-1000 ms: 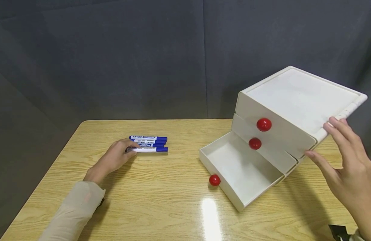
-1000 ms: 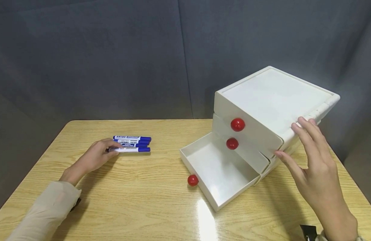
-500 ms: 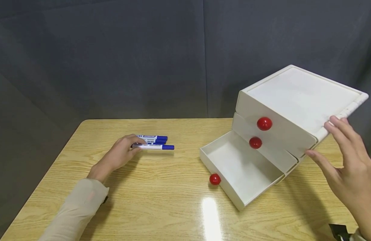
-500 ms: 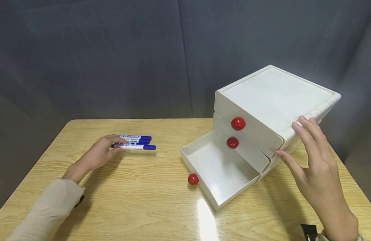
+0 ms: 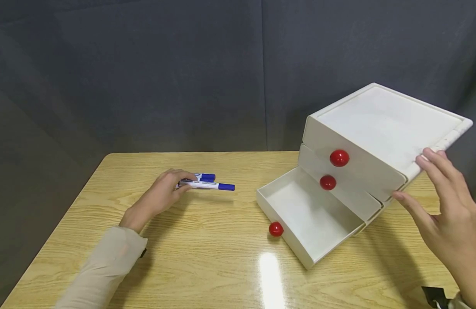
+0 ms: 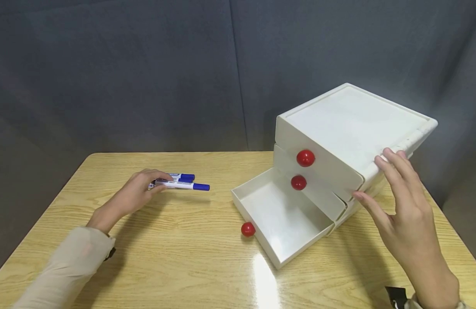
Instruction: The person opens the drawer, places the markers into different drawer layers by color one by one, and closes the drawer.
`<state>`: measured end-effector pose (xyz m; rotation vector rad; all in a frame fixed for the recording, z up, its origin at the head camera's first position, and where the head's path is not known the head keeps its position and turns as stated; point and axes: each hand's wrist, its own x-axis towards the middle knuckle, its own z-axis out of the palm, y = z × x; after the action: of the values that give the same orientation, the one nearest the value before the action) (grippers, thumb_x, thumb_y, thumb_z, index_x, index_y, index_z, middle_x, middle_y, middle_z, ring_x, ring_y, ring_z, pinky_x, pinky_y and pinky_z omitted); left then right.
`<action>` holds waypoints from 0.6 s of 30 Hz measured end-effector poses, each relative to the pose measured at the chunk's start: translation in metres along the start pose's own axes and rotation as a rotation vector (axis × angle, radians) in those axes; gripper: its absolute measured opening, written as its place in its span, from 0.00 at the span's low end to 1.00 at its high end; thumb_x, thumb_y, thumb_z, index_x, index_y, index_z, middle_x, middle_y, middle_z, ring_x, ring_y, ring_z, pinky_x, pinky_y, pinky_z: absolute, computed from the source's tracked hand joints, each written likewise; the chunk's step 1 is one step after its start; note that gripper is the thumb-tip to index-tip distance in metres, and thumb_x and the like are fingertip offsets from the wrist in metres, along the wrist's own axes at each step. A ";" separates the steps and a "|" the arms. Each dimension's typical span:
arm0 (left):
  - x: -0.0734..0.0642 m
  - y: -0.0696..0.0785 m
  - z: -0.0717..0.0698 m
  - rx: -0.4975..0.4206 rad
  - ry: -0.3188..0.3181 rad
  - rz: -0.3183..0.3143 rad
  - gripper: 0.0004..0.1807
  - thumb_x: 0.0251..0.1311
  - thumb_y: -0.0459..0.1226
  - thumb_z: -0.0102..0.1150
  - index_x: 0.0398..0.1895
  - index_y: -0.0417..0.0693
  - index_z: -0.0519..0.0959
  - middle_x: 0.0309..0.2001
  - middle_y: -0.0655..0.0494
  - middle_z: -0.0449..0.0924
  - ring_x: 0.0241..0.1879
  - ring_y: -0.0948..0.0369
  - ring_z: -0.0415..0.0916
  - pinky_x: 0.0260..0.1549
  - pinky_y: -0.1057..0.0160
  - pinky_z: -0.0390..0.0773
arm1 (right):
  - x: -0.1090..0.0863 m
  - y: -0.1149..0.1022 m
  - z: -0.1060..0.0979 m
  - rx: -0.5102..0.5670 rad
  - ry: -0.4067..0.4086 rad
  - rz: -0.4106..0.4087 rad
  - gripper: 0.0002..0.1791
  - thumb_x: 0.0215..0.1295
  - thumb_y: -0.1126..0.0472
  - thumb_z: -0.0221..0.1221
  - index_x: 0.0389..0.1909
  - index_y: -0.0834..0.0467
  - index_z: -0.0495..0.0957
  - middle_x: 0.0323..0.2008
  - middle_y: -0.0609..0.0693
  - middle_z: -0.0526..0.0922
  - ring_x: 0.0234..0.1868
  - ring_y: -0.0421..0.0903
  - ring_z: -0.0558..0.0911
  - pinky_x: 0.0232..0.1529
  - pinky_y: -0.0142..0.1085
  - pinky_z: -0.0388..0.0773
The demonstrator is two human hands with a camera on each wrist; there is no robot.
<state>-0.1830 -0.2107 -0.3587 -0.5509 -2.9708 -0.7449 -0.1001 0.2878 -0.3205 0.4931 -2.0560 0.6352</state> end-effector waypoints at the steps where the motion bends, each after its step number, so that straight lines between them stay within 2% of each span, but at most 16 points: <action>1: 0.001 0.002 0.000 -0.002 0.002 0.005 0.15 0.65 0.31 0.61 0.54 0.42 0.81 0.56 0.43 0.82 0.55 0.47 0.78 0.51 0.47 0.79 | 0.000 -0.001 0.000 0.004 0.003 -0.002 0.46 0.66 0.32 0.51 0.61 0.73 0.72 0.62 0.74 0.72 0.72 0.61 0.66 0.76 0.32 0.56; 9: 0.005 0.015 0.002 -0.022 0.017 0.033 0.14 0.65 0.31 0.62 0.52 0.45 0.82 0.53 0.47 0.83 0.51 0.50 0.77 0.49 0.49 0.78 | 0.003 -0.005 0.001 0.018 0.017 -0.016 0.45 0.66 0.34 0.52 0.59 0.74 0.73 0.60 0.75 0.73 0.72 0.60 0.67 0.76 0.31 0.58; 18: 0.011 0.031 0.003 -0.022 0.069 0.183 0.14 0.60 0.30 0.66 0.49 0.43 0.83 0.48 0.51 0.86 0.49 0.53 0.80 0.49 0.52 0.80 | 0.002 -0.004 0.000 0.011 0.005 -0.018 0.45 0.67 0.34 0.51 0.60 0.74 0.72 0.61 0.75 0.72 0.72 0.60 0.66 0.76 0.31 0.57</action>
<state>-0.1828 -0.1800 -0.3465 -0.7693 -2.8042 -0.7637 -0.0988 0.2846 -0.3175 0.5152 -2.0421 0.6364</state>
